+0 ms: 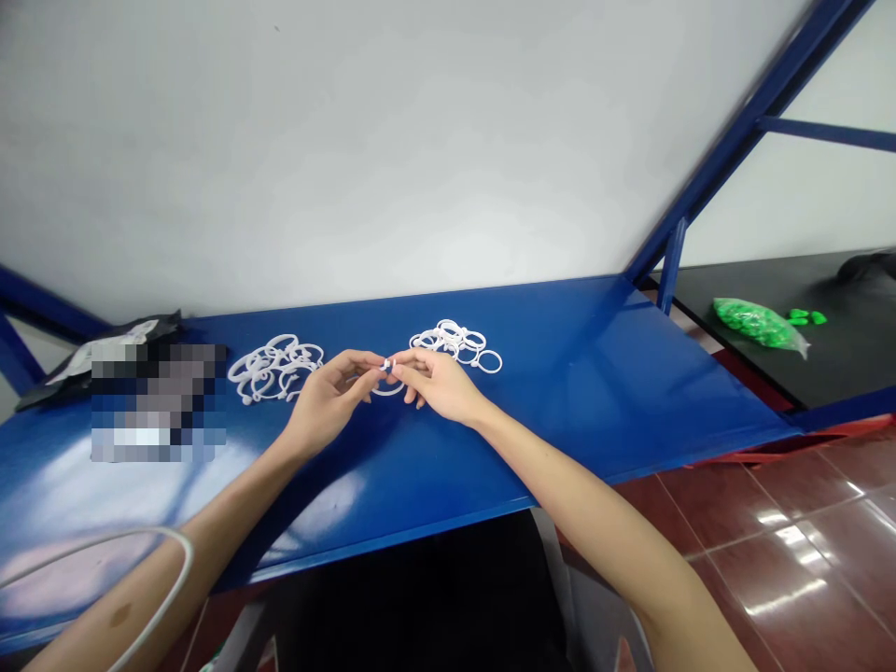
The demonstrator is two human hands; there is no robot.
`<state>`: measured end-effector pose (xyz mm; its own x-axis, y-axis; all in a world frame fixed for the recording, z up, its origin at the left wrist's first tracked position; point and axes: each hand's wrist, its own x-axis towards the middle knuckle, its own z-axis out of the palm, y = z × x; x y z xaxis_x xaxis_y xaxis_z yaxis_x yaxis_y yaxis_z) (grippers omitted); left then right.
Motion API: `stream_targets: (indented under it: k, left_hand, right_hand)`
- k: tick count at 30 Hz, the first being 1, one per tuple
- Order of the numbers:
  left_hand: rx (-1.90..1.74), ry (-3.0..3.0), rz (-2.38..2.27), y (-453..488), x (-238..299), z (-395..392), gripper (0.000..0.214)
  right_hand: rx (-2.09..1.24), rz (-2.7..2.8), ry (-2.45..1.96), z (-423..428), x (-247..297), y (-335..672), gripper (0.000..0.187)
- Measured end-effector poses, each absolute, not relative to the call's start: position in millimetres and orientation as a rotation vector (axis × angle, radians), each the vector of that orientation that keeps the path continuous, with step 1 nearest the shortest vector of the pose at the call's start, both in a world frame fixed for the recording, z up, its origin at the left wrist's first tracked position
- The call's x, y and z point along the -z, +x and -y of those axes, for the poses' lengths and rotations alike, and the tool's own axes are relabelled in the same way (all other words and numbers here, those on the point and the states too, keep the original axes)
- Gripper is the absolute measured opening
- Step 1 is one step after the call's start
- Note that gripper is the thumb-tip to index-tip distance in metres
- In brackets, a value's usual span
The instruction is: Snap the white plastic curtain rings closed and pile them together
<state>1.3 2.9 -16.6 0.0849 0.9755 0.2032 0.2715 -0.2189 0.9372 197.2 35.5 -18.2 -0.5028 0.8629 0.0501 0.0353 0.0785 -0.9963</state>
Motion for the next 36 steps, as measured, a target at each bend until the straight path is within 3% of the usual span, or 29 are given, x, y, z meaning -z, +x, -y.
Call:
stream_targets:
  k: [7,23,31,36]
  left_hand:
    - [-1.16,1.708,-1.311,0.1,17.2,-3.7,0.024]
    - [-1.119,1.813,-1.278,-2.3,23.6,-1.7,0.011]
    - [-1.241,2.066,-1.265,2.9,24.3,5.6,0.008]
    - [-1.092,2.456,-1.369,-12.0,8.7,-1.7,0.013]
  right_hand:
    - [-1.352,1.757,-0.996,-29.6,15.2,194.0,0.014]
    - [-0.666,2.241,-0.876,-22.8,18.0,199.5,0.014]
    - [-0.525,2.303,-0.865,-16.1,17.2,200.3,0.02]
    - [-0.419,2.268,-0.941,-22.9,13.5,199.7,0.015]
